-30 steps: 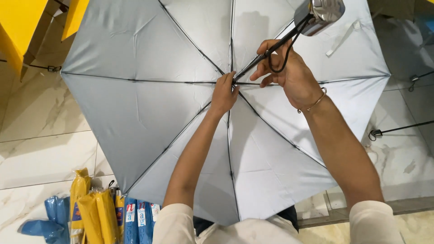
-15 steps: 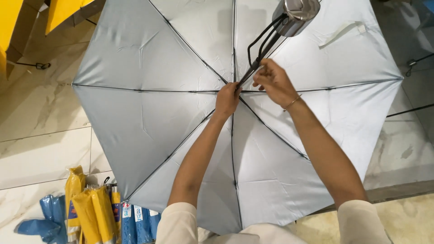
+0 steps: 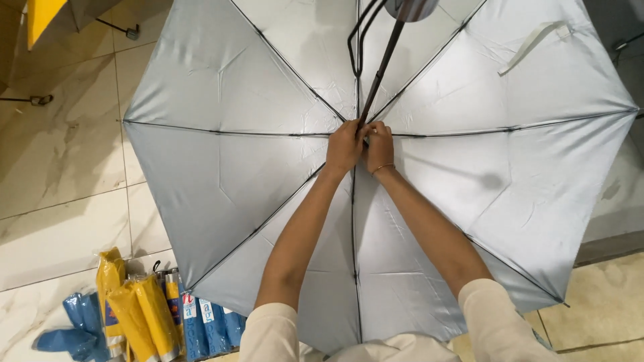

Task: The person is organizing umbrellas, putting one into a protective sleeve, and then opening and carefully folding a large silver umbrella.

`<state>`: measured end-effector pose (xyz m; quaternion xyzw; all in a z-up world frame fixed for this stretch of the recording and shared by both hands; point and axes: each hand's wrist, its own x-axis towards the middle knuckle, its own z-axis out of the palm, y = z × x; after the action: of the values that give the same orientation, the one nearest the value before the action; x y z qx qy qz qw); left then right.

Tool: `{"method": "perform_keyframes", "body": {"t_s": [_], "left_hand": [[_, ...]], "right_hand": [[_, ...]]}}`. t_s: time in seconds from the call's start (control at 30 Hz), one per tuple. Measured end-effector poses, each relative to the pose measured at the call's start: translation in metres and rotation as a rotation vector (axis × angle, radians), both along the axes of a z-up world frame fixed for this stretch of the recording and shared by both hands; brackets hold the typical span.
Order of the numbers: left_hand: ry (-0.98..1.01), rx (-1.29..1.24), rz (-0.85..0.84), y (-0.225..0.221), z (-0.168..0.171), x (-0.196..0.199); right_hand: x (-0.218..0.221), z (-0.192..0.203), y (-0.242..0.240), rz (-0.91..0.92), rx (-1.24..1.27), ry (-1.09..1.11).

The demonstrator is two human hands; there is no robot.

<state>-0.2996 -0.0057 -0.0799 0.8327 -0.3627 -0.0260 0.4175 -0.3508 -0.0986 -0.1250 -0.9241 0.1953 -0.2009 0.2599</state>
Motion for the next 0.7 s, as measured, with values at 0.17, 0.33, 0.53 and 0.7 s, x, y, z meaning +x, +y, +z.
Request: {"method": "perform_keyframes", "body": {"t_s": [0.17,0.33,0.53,0.7], "left_hand": [[0.031,0.001,-0.001,-0.008,-0.014,-0.004],[0.025,0.032,0.004,-0.012,-0.016,-0.009],[0.002,0.047,0.054,-0.019,-0.009,-0.018],[-0.055,0.083,0.083,-0.025,-0.025,-0.015]], "right_hand": [[0.005,-0.032,-0.005,-0.06,0.178,-0.108],[0.008,-0.062,-0.009,-0.092,0.102,-0.1],[0.004,-0.063,-0.004,-0.119,0.044,-0.14],[0.009,-0.063,-0.005,-0.15,-0.031,-0.175]]}}
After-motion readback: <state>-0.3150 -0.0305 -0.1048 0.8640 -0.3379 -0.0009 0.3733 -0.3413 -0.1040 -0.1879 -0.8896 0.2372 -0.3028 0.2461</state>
